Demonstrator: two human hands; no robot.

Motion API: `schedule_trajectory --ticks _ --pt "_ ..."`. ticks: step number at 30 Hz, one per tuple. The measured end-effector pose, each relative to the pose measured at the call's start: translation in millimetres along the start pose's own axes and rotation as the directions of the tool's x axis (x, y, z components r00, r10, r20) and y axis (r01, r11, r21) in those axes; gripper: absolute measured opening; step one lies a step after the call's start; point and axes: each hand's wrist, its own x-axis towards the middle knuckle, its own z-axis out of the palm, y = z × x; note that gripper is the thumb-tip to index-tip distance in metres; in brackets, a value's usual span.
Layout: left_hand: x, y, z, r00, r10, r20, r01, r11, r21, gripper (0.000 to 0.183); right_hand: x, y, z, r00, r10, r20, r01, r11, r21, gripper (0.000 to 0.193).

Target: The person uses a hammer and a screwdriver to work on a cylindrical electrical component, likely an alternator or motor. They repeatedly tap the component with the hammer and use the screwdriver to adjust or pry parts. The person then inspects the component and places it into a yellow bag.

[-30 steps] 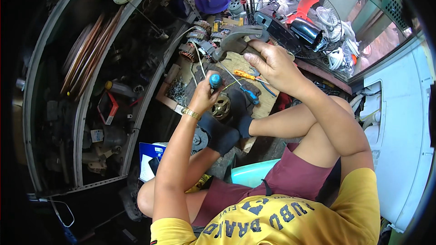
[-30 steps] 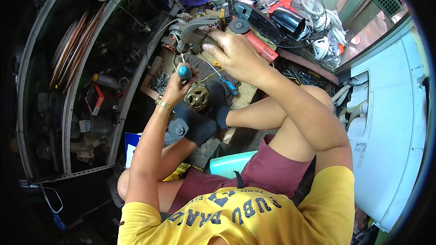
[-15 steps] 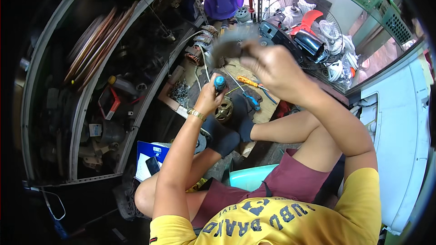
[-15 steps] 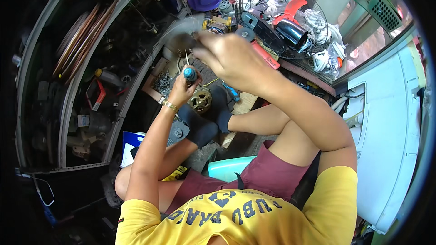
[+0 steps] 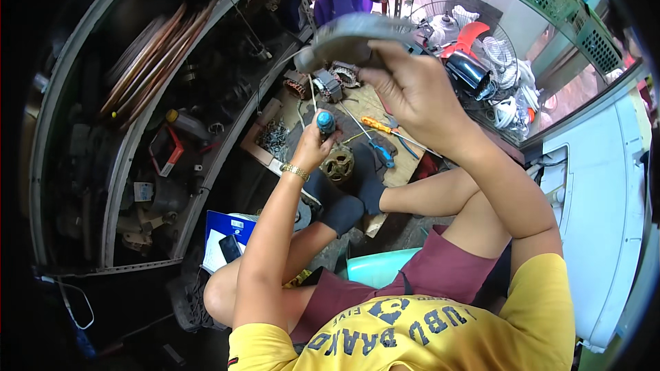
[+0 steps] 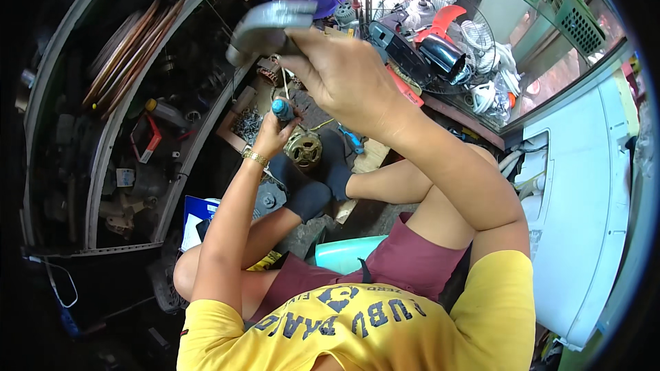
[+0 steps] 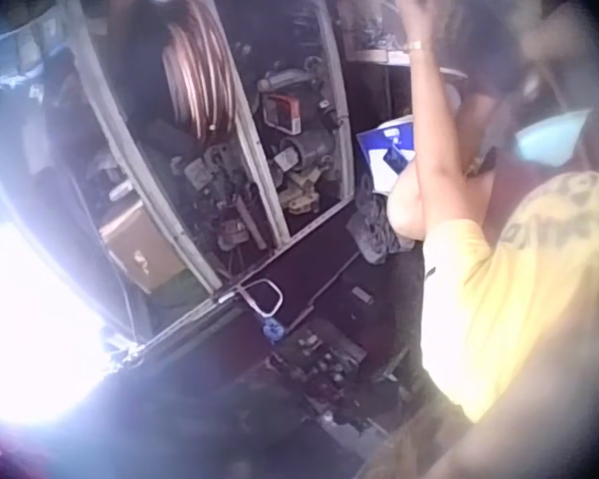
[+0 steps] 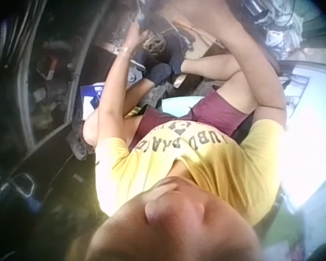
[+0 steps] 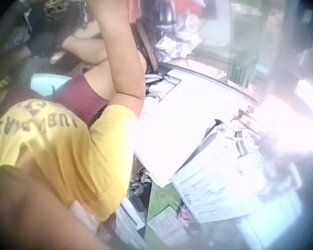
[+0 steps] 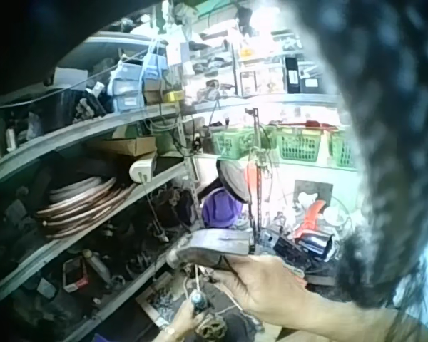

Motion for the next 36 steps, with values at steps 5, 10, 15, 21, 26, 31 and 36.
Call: schedule_trajectory --ticks 5,10,15,21,26,31,36 --pt "-9 5 1 1.0 0.007 -0.02 -0.007 1.0 -0.003 0.025 -30 16 32 0.936 0.11 0.335 -0.051 0.982 -0.181 0.025" --pt "-8 4 -2 0.998 0.027 -0.059 -0.027 1.0 0.004 0.028 -56 36 44 0.886 0.251 0.39 -0.181 0.961 -0.208 0.029" --pt "-8 0 2 1.0 -0.015 0.014 0.015 1.0 0.009 0.036 -22 13 32 0.937 0.131 0.325 -0.105 0.99 -0.094 0.031" --pt "3 -5 4 0.997 0.028 -0.07 -0.029 0.999 -0.014 0.042 -36 12 44 0.841 0.257 0.476 -0.075 0.927 -0.368 0.027" --pt "-7 -21 -5 0.997 0.011 -0.082 -0.014 0.999 -0.036 0.047 46 -35 17 0.983 -0.132 0.125 0.124 0.99 0.069 0.017" --pt "1 -15 0 0.998 -0.024 -0.052 0.022 0.999 -0.041 0.045 43 -23 -1 0.926 -0.371 -0.072 0.361 0.925 -0.119 0.017" --pt "-6 -29 -20 0.989 -0.126 -0.081 0.111 0.978 -0.176 0.027 -54 42 57 0.737 0.393 0.55 -0.194 0.902 -0.385 0.028"
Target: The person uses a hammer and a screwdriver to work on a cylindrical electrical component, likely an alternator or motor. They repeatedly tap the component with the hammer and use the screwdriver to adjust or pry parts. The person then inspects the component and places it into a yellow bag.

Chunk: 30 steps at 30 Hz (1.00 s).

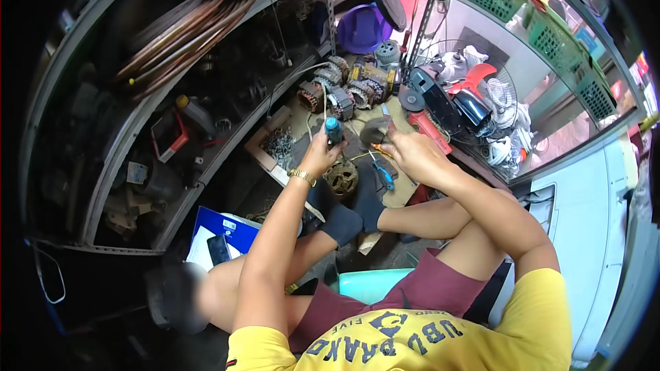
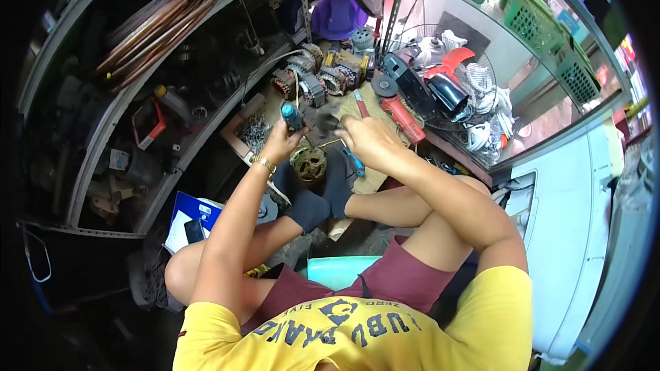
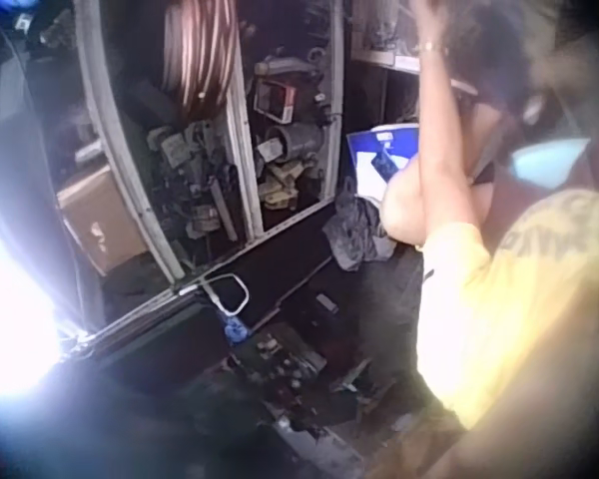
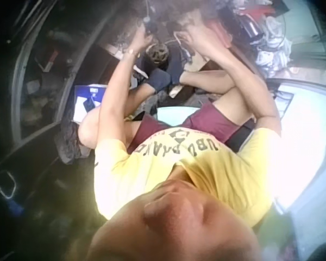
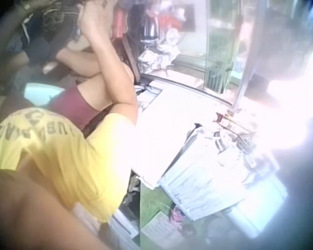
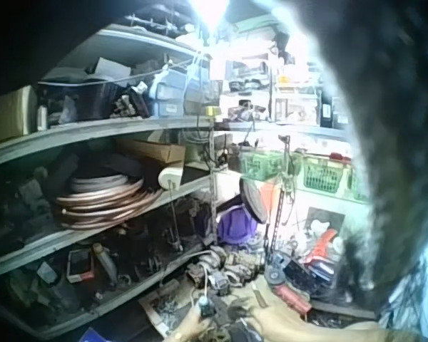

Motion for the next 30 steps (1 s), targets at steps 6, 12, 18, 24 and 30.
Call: schedule_trajectory --ticks 6,12,18,24,30 --pt "3 9 1 1.0 0.011 0.022 -0.013 0.993 0.115 0.026 40 -44 -69 0.836 -0.17 -0.522 0.371 0.876 0.308 0.029" --pt "8 2 10 0.998 0.043 0.035 -0.046 0.997 0.069 0.035 44 -43 -27 0.988 -0.115 -0.106 0.113 0.993 -0.03 0.027" --pt "0 0 8 0.999 0.022 0.029 -0.025 0.995 0.093 0.025 49 -94 -132 0.698 -0.542 -0.468 0.432 0.84 -0.329 0.025" --pt "-2 2 13 0.995 0.09 0.037 -0.092 0.994 0.061 0.048 44 -58 -39 0.88 -0.333 -0.338 0.257 0.933 -0.25 0.023" --pt "-6 -1 4 0.998 0.038 -0.042 -0.035 0.997 0.068 0.038 35 -55 -64 0.827 -0.252 -0.502 0.334 0.939 0.079 0.026"
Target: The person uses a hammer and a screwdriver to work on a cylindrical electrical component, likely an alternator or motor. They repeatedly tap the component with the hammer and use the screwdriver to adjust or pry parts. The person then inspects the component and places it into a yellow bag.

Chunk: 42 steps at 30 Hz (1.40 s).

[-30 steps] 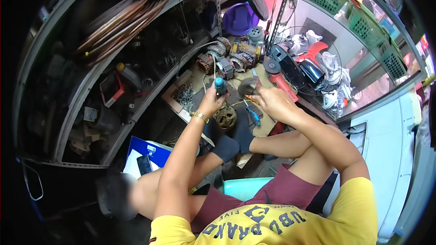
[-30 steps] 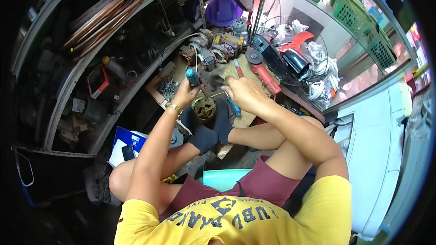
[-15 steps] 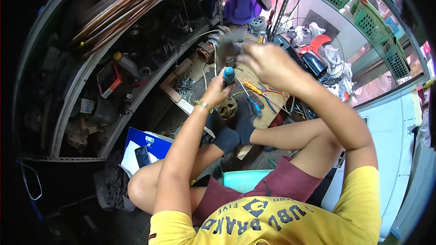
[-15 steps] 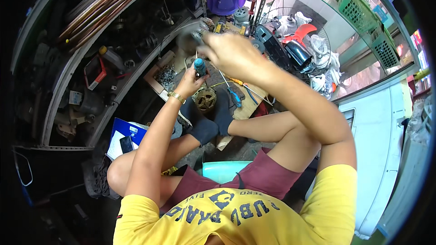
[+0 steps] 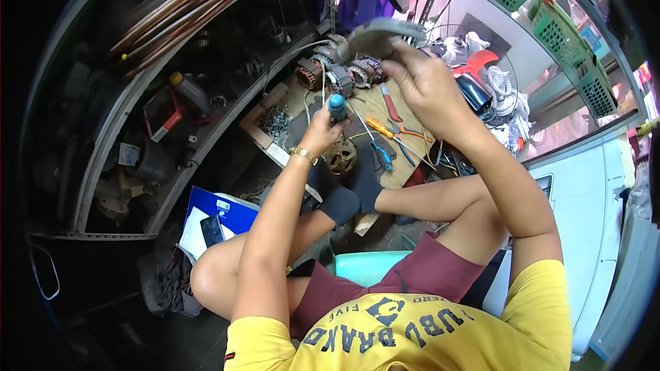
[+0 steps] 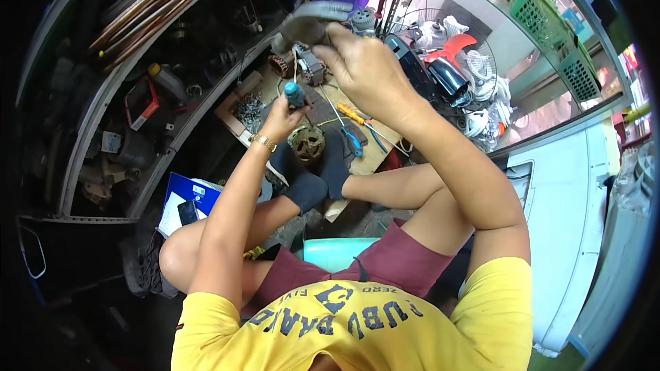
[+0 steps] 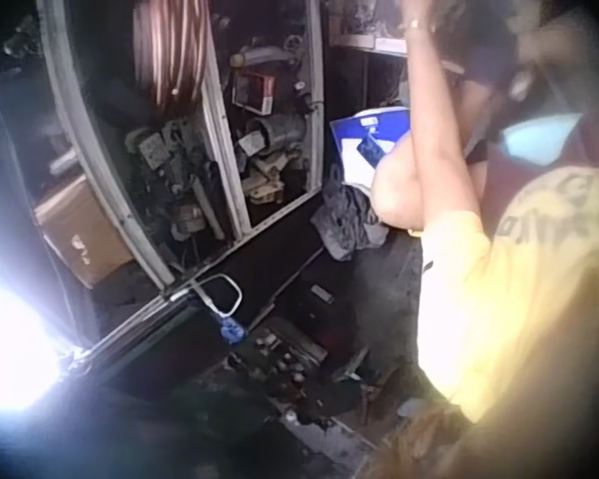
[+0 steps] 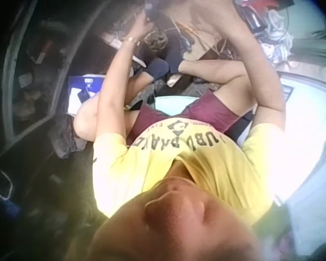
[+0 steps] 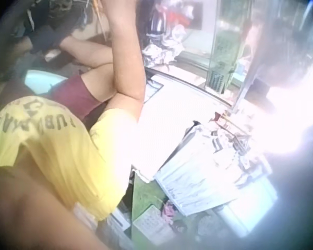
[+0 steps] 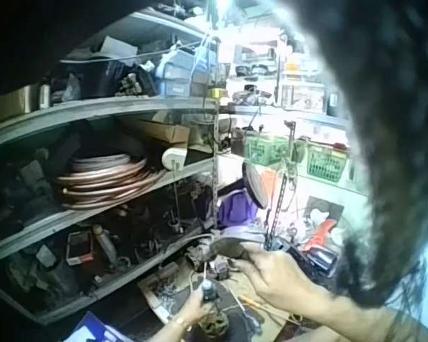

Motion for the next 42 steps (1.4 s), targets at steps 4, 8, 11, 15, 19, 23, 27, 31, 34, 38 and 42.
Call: schedule_trajectory --ticks 4,8,11,15,19,23,27,31,34,38,42 --pt "0 4 -6 0.997 0.056 -0.056 -0.058 0.998 -0.036 0.035 10 -11 -20 0.997 0.078 -0.025 -0.076 0.994 0.08 0.029" --pt "0 9 -2 0.998 0.054 -0.044 -0.057 0.995 -0.078 0.03 -6 -2 -10 0.997 0.07 0.015 -0.071 0.99 0.121 0.03" --pt "1 11 -1 0.995 0.088 -0.038 -0.09 0.993 -0.074 0.028 -12 12 6 0.996 0.066 0.056 -0.069 0.996 0.054 0.029" --pt "-2 1 -1 0.998 0.05 -0.033 -0.054 0.988 -0.147 0.027 -8 5 22 0.972 0.115 0.207 -0.12 0.993 0.009 0.03" --pt "0 5 4 1.0 0.007 -0.005 -0.007 0.997 -0.077 0.024 -15 12 39 0.951 0.109 0.289 -0.098 0.994 -0.051 0.028" --pt "1 6 -1 0.998 0.062 -0.027 -0.063 0.997 -0.045 0.027 -12 10 37 0.954 0.087 0.288 -0.069 0.995 -0.073 0.027" --pt "-4 5 5 0.999 0.035 0.001 -0.035 0.998 -0.059 0.031 -9 10 34 0.956 0.091 0.278 -0.08 0.996 -0.048 0.028" --pt "4 4 5 0.999 0.047 0.013 -0.047 0.999 0.006 0.039 -15 18 42 0.942 0.101 0.319 -0.048 0.984 -0.169 0.027" --pt "4 2 5 1.0 0.024 0.018 -0.024 1.0 0.004 0.042 -7 16 40 0.904 0.164 0.395 -0.05 0.958 -0.283 0.03" --pt "1 4 1 0.999 0.036 0.032 -0.038 0.998 0.049 0.042 58 -36 -22 0.968 -0.096 0.232 0.098 0.995 0.001 0.036" --pt "8 3 5 0.996 0.095 0.001 -0.094 0.995 0.043 0.042 60 -27 -39 0.959 -0.284 -0.024 0.28 0.954 -0.108 0.033"
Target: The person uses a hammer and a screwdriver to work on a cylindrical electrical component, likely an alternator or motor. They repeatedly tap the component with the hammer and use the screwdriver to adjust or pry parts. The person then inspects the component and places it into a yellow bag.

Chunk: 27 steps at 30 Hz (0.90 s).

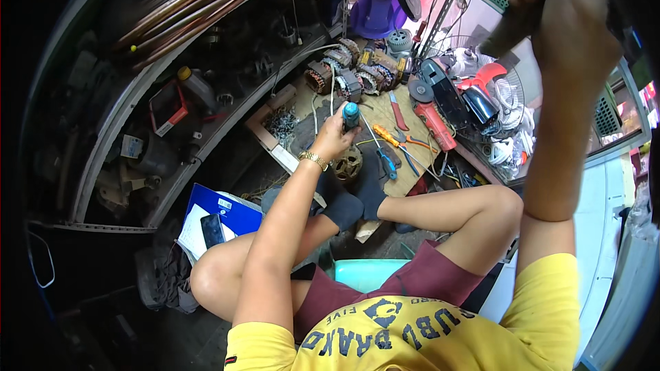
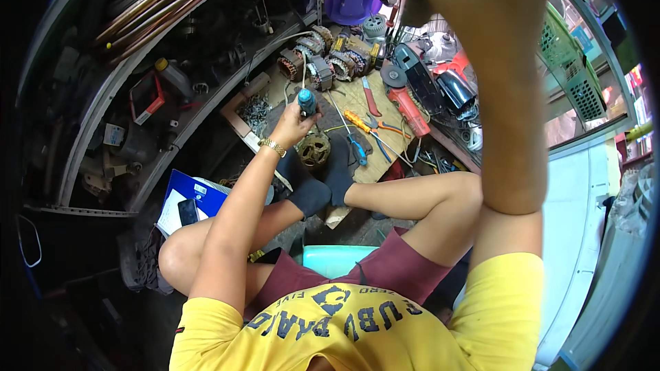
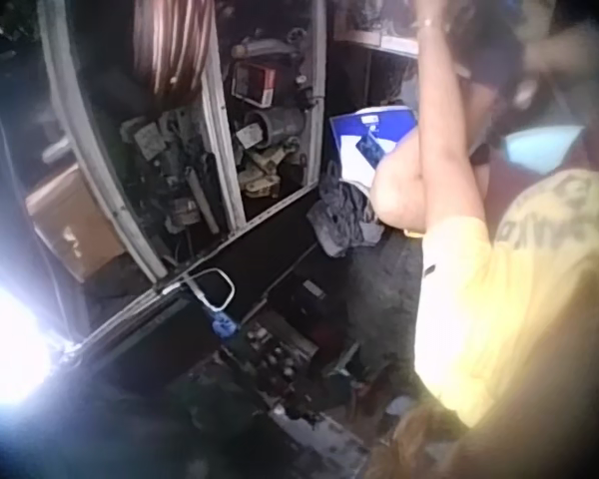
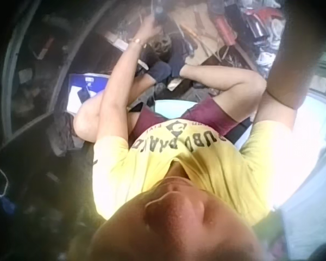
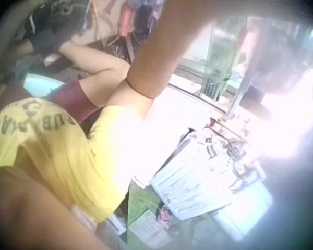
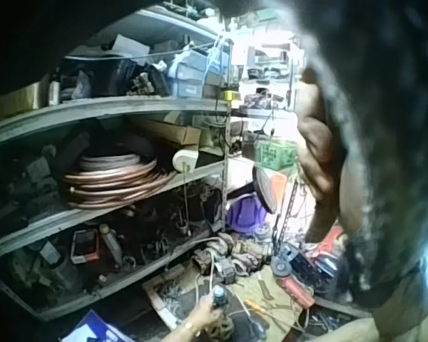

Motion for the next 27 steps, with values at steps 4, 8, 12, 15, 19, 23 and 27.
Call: schedule_trajectory --ticks 4,8,12,15,19,23,27 --pt "-4 -15 2 0.996 -0.083 0.04 0.086 0.993 -0.083 0.038 -82 19 74 0.858 0.327 0.397 -0.263 0.942 -0.208 0.031" --pt "0 -7 -3 0.994 -0.086 -0.064 0.078 0.99 -0.117 0.03 -92 35 60 0.885 0.345 0.312 -0.332 0.938 -0.097 0.028" --pt "4 -3 -3 0.999 -0.051 0.015 0.052 0.992 -0.113 0.041 -36 6 43 0.948 0.273 0.162 -0.28 0.96 0.024 0.029" --pt "5 -1 -2 0.997 -0.072 -0.016 0.071 0.996 -0.051 0.046 -51 13 62 0.93 0.26 0.26 -0.26 0.965 -0.037 0.028" --pt "4 -1 -3 0.988 -0.153 -0.004 0.153 0.986 -0.065 0.052 -62 17 79 0.782 0.373 0.499 -0.312 0.928 -0.204 0.03" --pt "-3 -16 -19 0.992 -0.128 0.017 0.128 0.991 -0.04 0.056 21 3 30 0.984 0.038 0.176 -0.043 0.999 0.028 0.032" --pt "16 5 0 0.997 -0.076 0.02 0.076 0.997 0.012 0.058 -5 30 31 0.984 0.084 0.157 -0.09 0.995 0.032 0.026"
